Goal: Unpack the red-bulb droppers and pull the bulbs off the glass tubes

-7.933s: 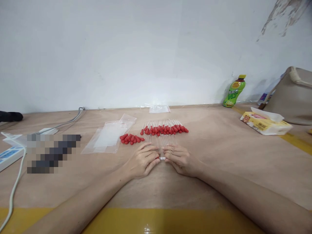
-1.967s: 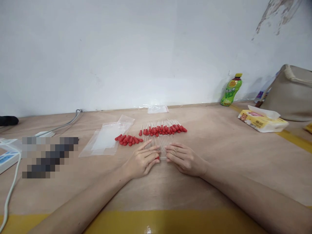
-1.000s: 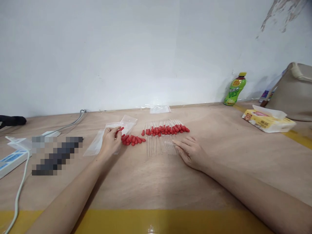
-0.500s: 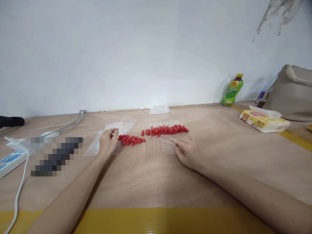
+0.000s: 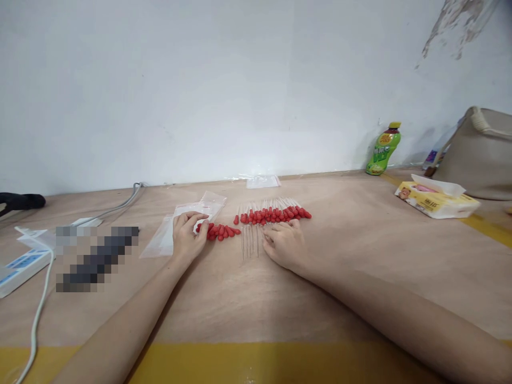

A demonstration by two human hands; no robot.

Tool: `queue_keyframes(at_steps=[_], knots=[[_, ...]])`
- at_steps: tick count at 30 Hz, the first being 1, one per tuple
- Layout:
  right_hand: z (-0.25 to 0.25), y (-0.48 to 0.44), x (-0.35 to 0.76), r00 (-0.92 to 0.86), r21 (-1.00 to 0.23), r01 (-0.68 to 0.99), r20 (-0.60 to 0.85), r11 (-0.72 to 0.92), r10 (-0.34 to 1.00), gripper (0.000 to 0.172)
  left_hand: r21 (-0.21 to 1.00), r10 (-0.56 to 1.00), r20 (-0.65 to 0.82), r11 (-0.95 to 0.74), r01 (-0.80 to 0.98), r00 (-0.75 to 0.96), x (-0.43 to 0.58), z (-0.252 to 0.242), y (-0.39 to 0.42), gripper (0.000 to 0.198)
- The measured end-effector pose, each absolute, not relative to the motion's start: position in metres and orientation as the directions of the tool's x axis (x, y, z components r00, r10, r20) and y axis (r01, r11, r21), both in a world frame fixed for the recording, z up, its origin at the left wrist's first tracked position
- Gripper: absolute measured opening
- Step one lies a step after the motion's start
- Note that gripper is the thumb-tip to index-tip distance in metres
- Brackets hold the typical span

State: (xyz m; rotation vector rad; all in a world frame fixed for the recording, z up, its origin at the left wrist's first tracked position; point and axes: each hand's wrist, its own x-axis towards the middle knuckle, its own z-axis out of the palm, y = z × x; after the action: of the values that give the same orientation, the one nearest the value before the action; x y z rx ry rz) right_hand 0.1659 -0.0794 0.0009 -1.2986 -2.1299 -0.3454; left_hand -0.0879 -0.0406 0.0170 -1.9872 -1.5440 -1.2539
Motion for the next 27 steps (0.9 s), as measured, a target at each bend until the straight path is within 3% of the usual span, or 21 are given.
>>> queue_keyframes(at_steps=[6, 12, 20, 27], knots=[[0.011, -0.089, 0.166, -0.309, -0.269, 0.82, 0.535, 0.505, 0.787, 0.043, 0.194, 0.748, 0.649, -0.34, 0.92, 0.139, -0.06, 0.029, -0.047, 0.023], [0.006, -0.087, 0.193, -0.208, -0.47, 0.722, 0.552, 0.507, 0.808, 0.024, 0.091, 0.915, 0.386, -0.169, 0.981, 0.122, -0.037, 0.052, -0.02, 0.026], [-0.011, -0.099, 0.233, -0.151, -0.368, 0.778, 0.677, 0.509, 0.72, 0.017, 0.083, 0.988, 0.128, -0.092, 0.992, 0.081, -0.019, 0.055, 0.02, 0.033], [-0.011, -0.098, 0.23, -0.263, -0.223, 0.785, 0.725, 0.578, 0.636, 0.016, 0.023, 0.966, 0.236, -0.118, 0.993, 0.109, -0.017, 0.066, 0.017, 0.024]])
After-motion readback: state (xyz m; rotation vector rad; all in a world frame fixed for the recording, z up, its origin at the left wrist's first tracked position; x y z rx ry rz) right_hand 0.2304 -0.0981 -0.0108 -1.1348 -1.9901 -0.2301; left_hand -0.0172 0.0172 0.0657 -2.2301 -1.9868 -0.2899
